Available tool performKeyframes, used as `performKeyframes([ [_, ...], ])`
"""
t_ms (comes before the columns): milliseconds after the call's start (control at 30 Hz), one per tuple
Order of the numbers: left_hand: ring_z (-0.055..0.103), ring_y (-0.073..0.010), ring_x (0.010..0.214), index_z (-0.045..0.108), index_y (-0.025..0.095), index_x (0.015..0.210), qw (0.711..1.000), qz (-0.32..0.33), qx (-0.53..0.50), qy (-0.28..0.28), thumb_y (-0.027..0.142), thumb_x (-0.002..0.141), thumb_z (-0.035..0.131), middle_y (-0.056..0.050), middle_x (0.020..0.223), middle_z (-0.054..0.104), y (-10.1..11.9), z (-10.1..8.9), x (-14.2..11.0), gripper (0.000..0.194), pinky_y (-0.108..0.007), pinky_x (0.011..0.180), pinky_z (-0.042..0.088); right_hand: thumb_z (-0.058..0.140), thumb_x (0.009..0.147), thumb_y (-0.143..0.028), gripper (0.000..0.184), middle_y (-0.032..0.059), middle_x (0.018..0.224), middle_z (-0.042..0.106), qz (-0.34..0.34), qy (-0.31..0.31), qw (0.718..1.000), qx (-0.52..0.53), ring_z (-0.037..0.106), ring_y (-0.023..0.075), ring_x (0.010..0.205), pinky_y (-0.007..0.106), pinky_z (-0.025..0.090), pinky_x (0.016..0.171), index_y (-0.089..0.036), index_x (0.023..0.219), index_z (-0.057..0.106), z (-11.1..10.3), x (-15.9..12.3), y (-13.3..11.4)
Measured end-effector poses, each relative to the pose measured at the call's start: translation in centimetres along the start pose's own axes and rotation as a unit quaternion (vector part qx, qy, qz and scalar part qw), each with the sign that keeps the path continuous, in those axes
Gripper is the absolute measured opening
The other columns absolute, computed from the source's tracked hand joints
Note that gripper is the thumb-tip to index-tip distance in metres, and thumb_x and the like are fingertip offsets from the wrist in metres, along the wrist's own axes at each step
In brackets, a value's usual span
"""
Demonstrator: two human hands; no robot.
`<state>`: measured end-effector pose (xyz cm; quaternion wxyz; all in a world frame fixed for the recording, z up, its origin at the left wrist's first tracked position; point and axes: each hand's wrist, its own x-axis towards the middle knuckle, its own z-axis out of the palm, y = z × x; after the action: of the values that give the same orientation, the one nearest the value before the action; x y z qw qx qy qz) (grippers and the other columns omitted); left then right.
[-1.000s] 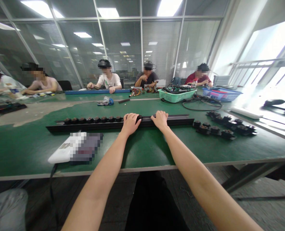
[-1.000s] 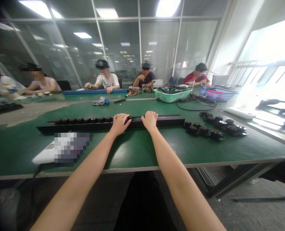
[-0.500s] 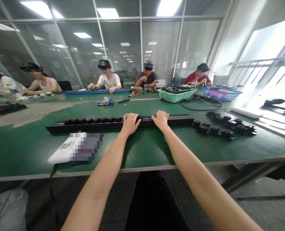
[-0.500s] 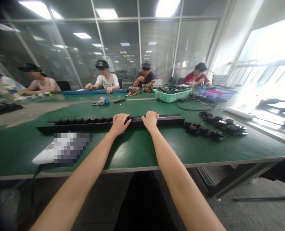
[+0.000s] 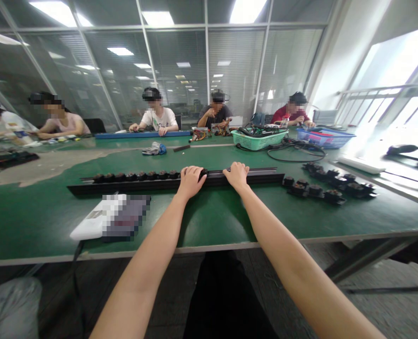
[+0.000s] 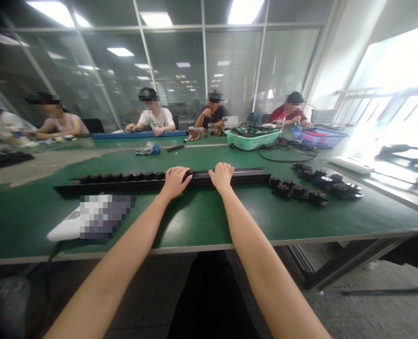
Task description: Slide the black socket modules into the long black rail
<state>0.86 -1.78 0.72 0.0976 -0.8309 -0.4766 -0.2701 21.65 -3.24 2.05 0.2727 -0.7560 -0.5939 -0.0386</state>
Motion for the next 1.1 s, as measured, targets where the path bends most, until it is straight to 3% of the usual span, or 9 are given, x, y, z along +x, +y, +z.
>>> performKeyframes([
  [1100,0.054,-0.032,0.141,0.067,0.018,0.138,1.0,-0.001,-0.01,0.001,0.039,0.107,0.045,-0.016,0.144,0.069,-0.02,-0.01,-0.06,0.043,-0.052,0.126,0.03,0.056,0.098,-0.036,0.04,0.0255,0.132,0.069,0.024,0.011,1.0,-0.008,0.059,0.0371,0.125,0.045,0.037,0.107,-0.008,0.122,0.071,0.14,0.44,0.81],
])
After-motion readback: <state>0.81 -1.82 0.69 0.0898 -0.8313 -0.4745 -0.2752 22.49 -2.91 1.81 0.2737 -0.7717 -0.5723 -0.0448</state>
